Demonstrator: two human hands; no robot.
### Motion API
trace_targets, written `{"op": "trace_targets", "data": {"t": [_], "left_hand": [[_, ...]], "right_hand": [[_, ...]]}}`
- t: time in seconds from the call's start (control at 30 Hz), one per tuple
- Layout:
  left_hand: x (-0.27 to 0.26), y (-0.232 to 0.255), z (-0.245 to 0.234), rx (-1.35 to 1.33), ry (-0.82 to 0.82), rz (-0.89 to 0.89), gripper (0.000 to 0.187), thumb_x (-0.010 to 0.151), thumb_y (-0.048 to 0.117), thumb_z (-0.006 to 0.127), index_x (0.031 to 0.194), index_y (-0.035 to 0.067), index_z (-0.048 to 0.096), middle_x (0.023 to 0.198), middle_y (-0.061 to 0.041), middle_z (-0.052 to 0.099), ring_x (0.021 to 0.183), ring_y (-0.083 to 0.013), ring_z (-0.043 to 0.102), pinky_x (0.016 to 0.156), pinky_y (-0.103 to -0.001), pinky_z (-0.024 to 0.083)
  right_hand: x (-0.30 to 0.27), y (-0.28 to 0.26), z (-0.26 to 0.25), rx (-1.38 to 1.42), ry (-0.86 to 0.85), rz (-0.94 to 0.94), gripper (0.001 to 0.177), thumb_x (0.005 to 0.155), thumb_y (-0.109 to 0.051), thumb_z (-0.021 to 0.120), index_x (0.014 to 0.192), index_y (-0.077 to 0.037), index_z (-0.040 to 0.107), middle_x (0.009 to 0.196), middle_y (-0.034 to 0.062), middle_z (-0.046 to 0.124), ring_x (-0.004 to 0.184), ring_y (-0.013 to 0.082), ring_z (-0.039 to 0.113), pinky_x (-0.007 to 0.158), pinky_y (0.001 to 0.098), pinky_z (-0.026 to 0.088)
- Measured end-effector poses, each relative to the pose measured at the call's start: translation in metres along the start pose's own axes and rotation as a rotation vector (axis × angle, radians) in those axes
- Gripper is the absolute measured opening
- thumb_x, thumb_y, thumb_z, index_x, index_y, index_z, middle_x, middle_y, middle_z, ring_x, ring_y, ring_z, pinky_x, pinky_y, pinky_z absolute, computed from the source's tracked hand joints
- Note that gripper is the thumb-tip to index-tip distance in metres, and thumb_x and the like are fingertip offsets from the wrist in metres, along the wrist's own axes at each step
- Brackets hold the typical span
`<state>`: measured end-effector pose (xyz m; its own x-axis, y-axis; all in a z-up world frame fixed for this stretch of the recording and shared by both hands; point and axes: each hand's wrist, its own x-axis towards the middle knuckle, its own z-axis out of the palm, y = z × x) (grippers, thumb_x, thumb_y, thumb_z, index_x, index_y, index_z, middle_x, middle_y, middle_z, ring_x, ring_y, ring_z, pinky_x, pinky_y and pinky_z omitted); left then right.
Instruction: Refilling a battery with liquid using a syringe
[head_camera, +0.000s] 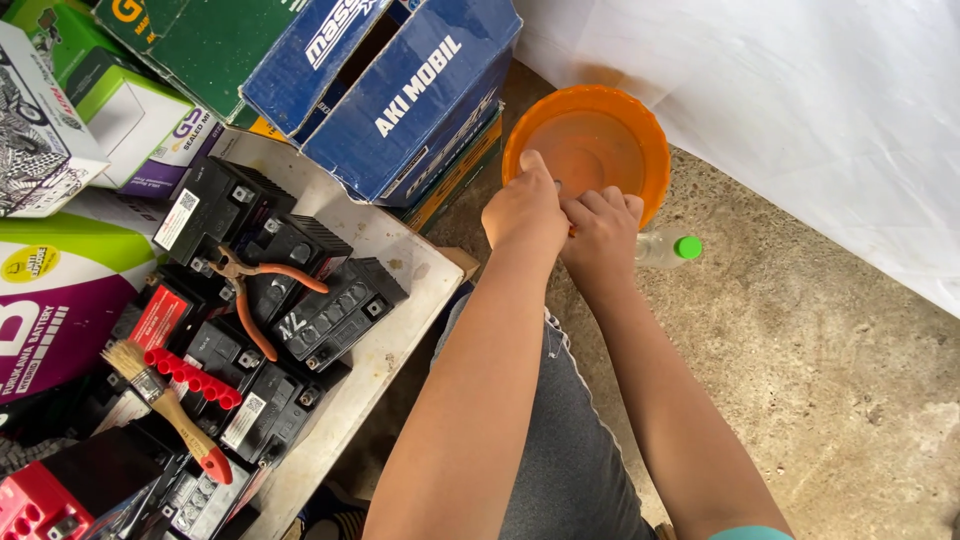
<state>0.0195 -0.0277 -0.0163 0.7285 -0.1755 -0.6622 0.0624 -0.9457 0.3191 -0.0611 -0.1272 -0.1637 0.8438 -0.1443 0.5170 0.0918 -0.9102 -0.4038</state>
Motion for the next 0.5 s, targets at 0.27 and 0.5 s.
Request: {"op": "trace_targets", "data": {"t": [0.27, 0.5], "left_hand": [[-0.006, 0.001, -0.004, -0.021, -0.009, -0.012, 0.035, 0.108, 0.035, 0.042, 0.129, 0.008, 0.036, 0.116, -0.013, 0.07, 0.116, -0.0386, 0.07, 0.094, -0.058, 0.056], [-0.009, 0.004, -0.01, 0.014, -0.03, -0.021, 0.043, 0.101, 0.027, 0.059, 0.13, 0.007, 0.035, 0.117, -0.013, 0.071, 0.115, -0.0376, 0.07, 0.092, -0.056, 0.057]], "right_hand": [[0.016, -0.002, -0.005, -0.001, 0.002, -0.037, 0.013, 0.085, -0.014, 0.064, 0.084, -0.026, 0.069, 0.071, -0.0033, 0.048, 0.078, 0.0167, 0.049, 0.083, 0.0308, 0.033], [0.02, 0.001, -0.006, -0.033, -0.033, -0.038, 0.017, 0.082, -0.018, 0.066, 0.092, -0.026, 0.076, 0.071, -0.0024, 0.051, 0.078, 0.0175, 0.05, 0.086, 0.0325, 0.034]]}}
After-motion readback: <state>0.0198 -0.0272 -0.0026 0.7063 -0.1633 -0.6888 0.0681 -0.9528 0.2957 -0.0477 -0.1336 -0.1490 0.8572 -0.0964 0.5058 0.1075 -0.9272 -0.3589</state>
